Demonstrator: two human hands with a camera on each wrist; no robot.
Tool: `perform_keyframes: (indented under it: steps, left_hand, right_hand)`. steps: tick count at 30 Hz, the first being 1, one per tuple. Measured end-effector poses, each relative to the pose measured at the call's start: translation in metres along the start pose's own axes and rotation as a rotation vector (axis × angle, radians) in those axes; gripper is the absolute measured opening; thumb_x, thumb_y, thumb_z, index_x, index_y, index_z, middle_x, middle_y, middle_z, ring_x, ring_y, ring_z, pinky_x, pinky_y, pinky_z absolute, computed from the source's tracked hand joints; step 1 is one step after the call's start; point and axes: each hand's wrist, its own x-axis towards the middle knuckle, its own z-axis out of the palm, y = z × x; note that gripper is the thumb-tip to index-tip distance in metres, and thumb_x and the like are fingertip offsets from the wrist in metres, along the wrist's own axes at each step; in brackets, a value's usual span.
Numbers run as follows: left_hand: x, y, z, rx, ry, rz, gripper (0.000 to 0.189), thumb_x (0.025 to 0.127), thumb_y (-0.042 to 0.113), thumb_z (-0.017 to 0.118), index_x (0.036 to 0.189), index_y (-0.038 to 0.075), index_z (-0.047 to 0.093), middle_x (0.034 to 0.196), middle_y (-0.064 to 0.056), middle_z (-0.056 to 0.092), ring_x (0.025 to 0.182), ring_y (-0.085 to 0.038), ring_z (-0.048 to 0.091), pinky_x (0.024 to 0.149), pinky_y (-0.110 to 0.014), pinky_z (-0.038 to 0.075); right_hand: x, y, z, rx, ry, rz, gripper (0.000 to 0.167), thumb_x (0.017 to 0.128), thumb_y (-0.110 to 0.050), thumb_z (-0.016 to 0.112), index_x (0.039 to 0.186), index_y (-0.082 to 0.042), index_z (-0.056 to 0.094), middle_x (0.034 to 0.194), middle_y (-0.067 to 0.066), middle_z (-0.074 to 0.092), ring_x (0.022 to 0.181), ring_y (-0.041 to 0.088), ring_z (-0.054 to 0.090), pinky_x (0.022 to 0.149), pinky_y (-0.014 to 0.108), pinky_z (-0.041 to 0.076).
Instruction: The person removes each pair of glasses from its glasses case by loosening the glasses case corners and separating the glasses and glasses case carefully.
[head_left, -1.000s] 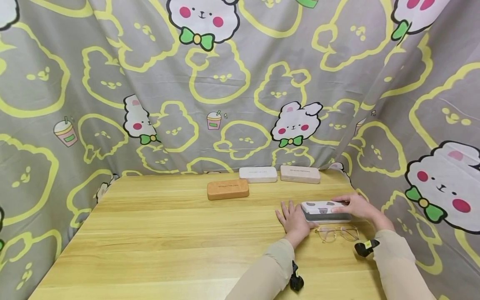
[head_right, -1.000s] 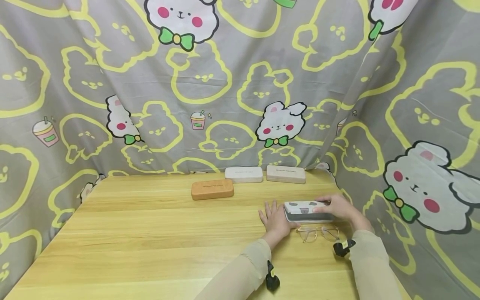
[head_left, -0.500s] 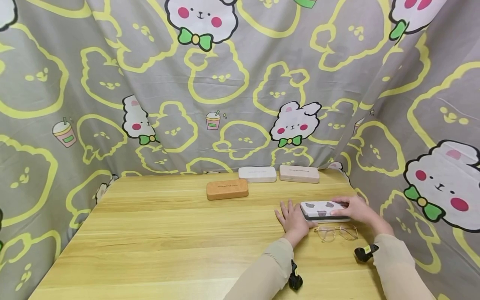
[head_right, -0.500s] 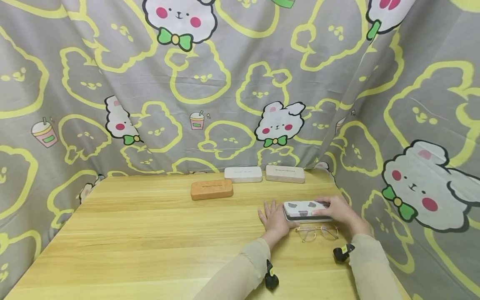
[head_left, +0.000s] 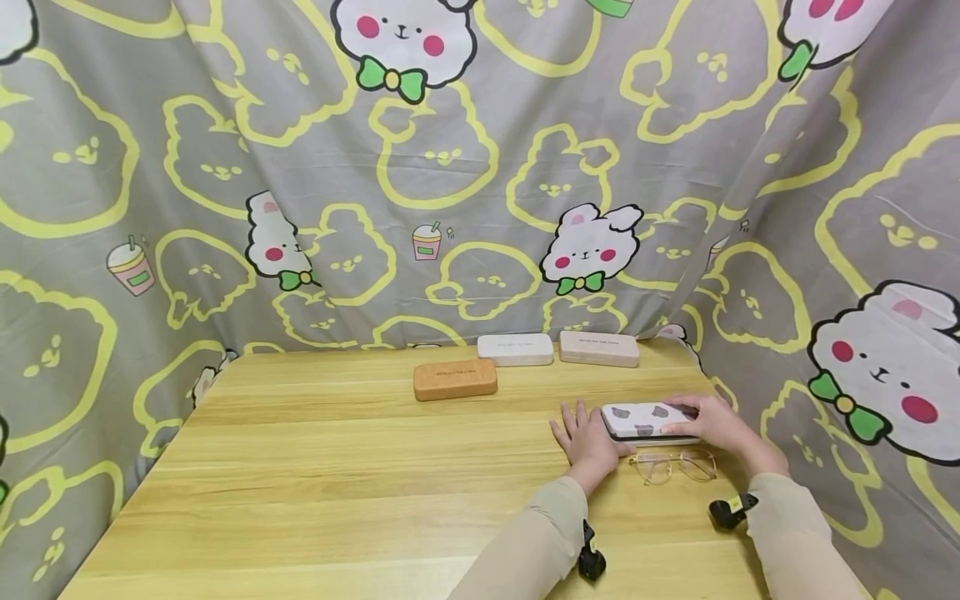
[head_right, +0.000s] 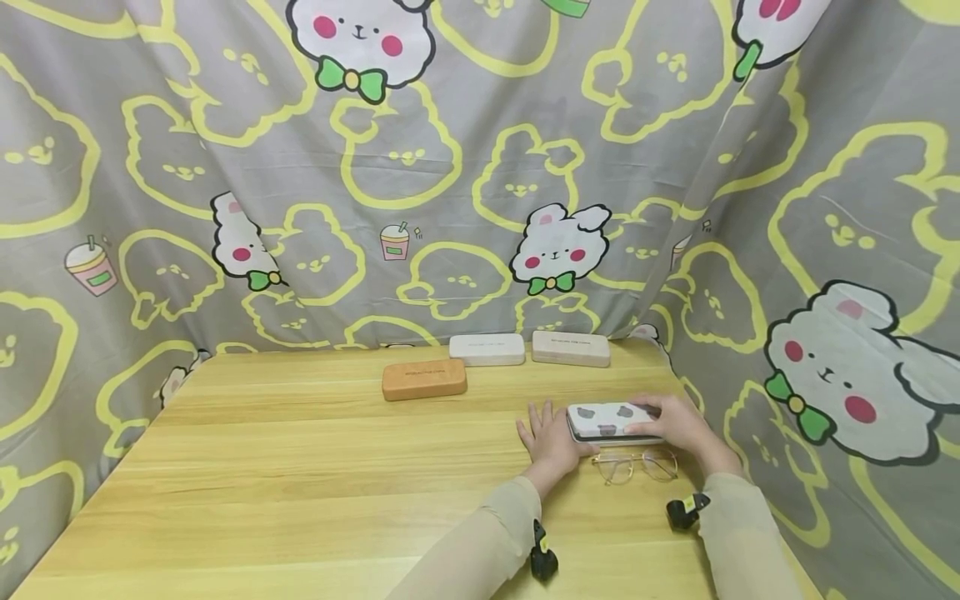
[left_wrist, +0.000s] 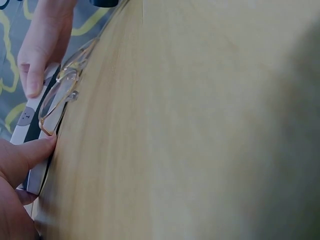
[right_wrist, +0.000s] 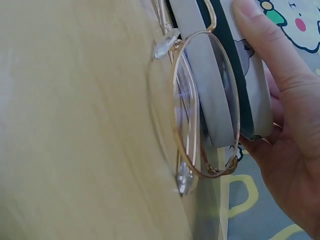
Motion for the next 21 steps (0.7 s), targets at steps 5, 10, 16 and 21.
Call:
perform_keyframes:
  steps: [5, 10, 16, 21]
  left_hand:
    - [-0.0003, -0.0007, -0.0012, -0.041, 0.003, 0.008, 0.073, 0.066, 0.048, 0.085, 0.129, 0.021, 0.060, 0.156, -0.003, 0.036, 0.152, -0.030, 0.015, 0.121, -0.056, 0.008]
    - [-0.0011, -0.0007, -0.0034, -0.047, -0.002, 0.007, 0.074, 0.066, 0.049, 0.085, 0.129, 0.020, 0.060, 0.156, -0.003, 0.037, 0.152, -0.030, 0.015, 0.121, -0.057, 0.009]
    - [-0.0009, -0.0003, -0.0040, -0.022, -0.007, -0.007, 0.076, 0.065, 0.053, 0.084, 0.130, 0.023, 0.059, 0.156, -0.002, 0.037, 0.152, -0.028, 0.015, 0.121, -0.056, 0.009]
    - [-0.0014, 0.0006, -0.0042, -0.007, -0.009, -0.007, 0.077, 0.065, 0.054, 0.083, 0.131, 0.023, 0.059, 0.157, -0.002, 0.036, 0.152, -0.028, 0.014, 0.121, -0.057, 0.010]
  right_hand:
    - [-0.0001, -0.0015, 0.0006, 0.003, 0.011, -0.015, 0.061, 0.074, -0.041, 0.083, 0.119, -0.002, 0.068, 0.120, 0.024, 0.067, 0.113, 0.040, 0.061, 0.090, 0.046, 0.051]
    - [-0.0007, -0.0030, 0.0007, -0.002, 0.021, -0.029, 0.062, 0.072, -0.040, 0.084, 0.118, -0.002, 0.069, 0.118, 0.023, 0.068, 0.111, 0.039, 0.062, 0.089, 0.044, 0.051]
    - [-0.0016, -0.0045, 0.0013, -0.019, 0.029, -0.029, 0.065, 0.070, -0.042, 0.085, 0.118, -0.002, 0.068, 0.116, 0.022, 0.069, 0.110, 0.038, 0.063, 0.089, 0.045, 0.051]
    - [-0.0031, -0.0048, 0.0021, -0.027, 0.029, -0.023, 0.067, 0.069, -0.043, 0.085, 0.119, -0.002, 0.068, 0.117, 0.022, 0.069, 0.111, 0.040, 0.063, 0.090, 0.049, 0.051]
